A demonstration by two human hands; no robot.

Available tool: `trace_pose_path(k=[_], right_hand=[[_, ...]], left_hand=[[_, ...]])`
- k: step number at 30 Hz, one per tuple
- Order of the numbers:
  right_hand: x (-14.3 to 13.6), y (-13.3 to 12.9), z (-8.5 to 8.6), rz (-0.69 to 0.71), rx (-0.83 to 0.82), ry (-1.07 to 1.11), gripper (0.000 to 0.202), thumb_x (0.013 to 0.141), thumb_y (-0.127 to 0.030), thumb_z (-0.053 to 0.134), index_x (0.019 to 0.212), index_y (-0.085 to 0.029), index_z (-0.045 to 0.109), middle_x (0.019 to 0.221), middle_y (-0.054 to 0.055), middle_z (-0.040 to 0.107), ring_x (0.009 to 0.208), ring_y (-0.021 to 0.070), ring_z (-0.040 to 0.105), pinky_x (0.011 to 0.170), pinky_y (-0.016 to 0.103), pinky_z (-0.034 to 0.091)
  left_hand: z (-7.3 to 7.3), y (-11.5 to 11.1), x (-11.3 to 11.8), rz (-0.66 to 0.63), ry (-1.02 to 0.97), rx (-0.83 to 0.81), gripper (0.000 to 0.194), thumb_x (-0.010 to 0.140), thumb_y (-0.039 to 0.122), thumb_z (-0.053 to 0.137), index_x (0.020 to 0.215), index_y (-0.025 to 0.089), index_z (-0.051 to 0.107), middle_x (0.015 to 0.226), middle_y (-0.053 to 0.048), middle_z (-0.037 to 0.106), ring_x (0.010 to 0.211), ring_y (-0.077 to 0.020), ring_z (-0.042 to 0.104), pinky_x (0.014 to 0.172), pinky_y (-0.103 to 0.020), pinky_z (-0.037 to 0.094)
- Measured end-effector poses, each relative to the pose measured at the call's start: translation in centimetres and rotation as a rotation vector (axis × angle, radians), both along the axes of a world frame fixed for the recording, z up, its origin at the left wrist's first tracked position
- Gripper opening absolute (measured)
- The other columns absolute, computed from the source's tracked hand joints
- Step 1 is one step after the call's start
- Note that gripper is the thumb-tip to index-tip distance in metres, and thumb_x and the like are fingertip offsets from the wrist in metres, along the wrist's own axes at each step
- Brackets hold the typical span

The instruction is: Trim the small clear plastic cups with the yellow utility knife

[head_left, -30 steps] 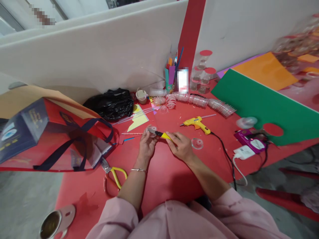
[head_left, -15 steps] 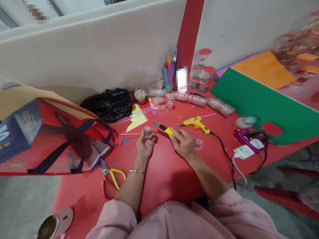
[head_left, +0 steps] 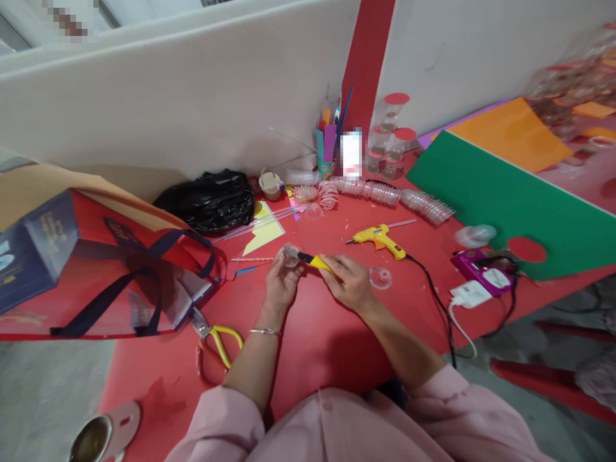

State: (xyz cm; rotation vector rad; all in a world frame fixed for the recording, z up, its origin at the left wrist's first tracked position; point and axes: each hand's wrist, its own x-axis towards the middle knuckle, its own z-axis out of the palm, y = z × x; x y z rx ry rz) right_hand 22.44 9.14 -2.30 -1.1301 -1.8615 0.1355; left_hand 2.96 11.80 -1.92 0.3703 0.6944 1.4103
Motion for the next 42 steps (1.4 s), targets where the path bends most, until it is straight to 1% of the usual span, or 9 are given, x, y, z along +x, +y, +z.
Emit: trace_pose_path(k=[3,9,16,22,26,29,33,38,42], right_hand=[[-0.14,-0.07,-0.02,0.006,-0.028,-0.007,0.039,0.099,-0.029,0.064,0.138,-0.029,0.066,0.109,0.006,0.076,0.094,0.0175,0.071,0.086,0.031,0.059],[0.17,0.35,-0.29,-0.138,-0.037,-0.012,0.036,0.1,-0.032,0.063,0.135,-0.029,0.069,0.108,0.007,0.076,0.093,0.0185,0.072,0.084,0.032,0.058],[-0.08,0.01,-0.1,-0.033,-0.085,0.016,0.036,0.101,-0.031,0.062,0.137,-0.029,0.067,0.114,0.006,0.076,0.096,0.0174,0.072,0.088,0.031,0.059],[0.33,0.58,-0.65,-0.16,-0.076,-0.007,0.034,0.1,-0.034,0.063,0.134,-0.029,0.07,0.107,0.006,0.077,0.092,0.018,0.073,0.084,0.03,0.058],[0.33,0.37,-0.21,-0.057,-0.059,0.055,0.038,0.1,-0.031,0.062,0.138,-0.029,0.066,0.116,0.007,0.076,0.099,0.0187,0.073,0.089,0.033,0.059],[0.01,0.05,0.13,0.004,-0.071,0.036,0.037,0.1,-0.031,0.063,0.137,-0.029,0.067,0.115,0.006,0.076,0.097,0.0177,0.073,0.089,0.032,0.059],[-0.12,0.07,0.08,-0.026,-0.097,0.017,0.035,0.101,-0.032,0.061,0.136,-0.029,0.068,0.113,0.006,0.076,0.096,0.0174,0.073,0.087,0.031,0.06],[0.2,0.3,-0.04,-0.102,-0.07,0.029,0.035,0.101,-0.032,0.061,0.135,-0.028,0.068,0.113,0.007,0.077,0.096,0.0186,0.073,0.088,0.032,0.059],[0.1,0.11,0.08,-0.027,-0.074,0.059,0.036,0.101,-0.031,0.061,0.137,-0.028,0.067,0.118,0.007,0.076,0.1,0.0179,0.073,0.091,0.032,0.06]], left_hand=[[0.01,-0.04,-0.02,-0.006,0.015,0.018,0.028,0.09,0.029,0.072,0.116,0.02,0.072,0.113,-0.01,0.073,0.091,-0.0183,0.068,0.073,-0.029,0.058],[-0.12,0.04,-0.15,-0.027,0.028,0.024,0.03,0.089,0.037,0.073,0.112,0.018,0.071,0.106,-0.01,0.074,0.084,-0.0207,0.071,0.067,-0.03,0.054],[-0.41,0.09,-0.17,0.012,0.002,0.027,0.028,0.088,0.026,0.074,0.115,0.021,0.071,0.114,-0.009,0.073,0.088,-0.0176,0.069,0.072,-0.03,0.056],[-0.55,0.1,-0.35,-0.046,0.022,0.037,0.033,0.087,0.036,0.074,0.115,0.019,0.071,0.111,-0.011,0.074,0.088,-0.0239,0.072,0.068,-0.033,0.055],[-0.42,0.02,-0.21,-0.019,0.019,0.044,0.029,0.089,0.033,0.072,0.115,0.02,0.071,0.111,-0.01,0.074,0.091,-0.0207,0.072,0.07,-0.031,0.055],[-0.26,-0.06,-0.16,-0.003,0.01,0.037,0.028,0.088,0.028,0.074,0.115,0.02,0.071,0.114,-0.009,0.073,0.091,-0.0182,0.069,0.074,-0.03,0.057],[-0.17,-0.1,-0.22,-0.008,0.013,0.049,0.028,0.087,0.027,0.076,0.114,0.021,0.072,0.115,-0.009,0.073,0.09,-0.0178,0.069,0.074,-0.03,0.058],[-0.26,-0.03,-0.17,-0.032,0.013,0.07,0.033,0.083,0.031,0.08,0.114,0.02,0.072,0.111,-0.009,0.073,0.097,-0.0245,0.072,0.071,-0.03,0.057],[-0.36,-0.04,-0.07,0.003,0.018,0.05,0.028,0.086,0.027,0.078,0.112,0.022,0.071,0.112,-0.008,0.072,0.091,-0.0183,0.069,0.074,-0.03,0.057]])
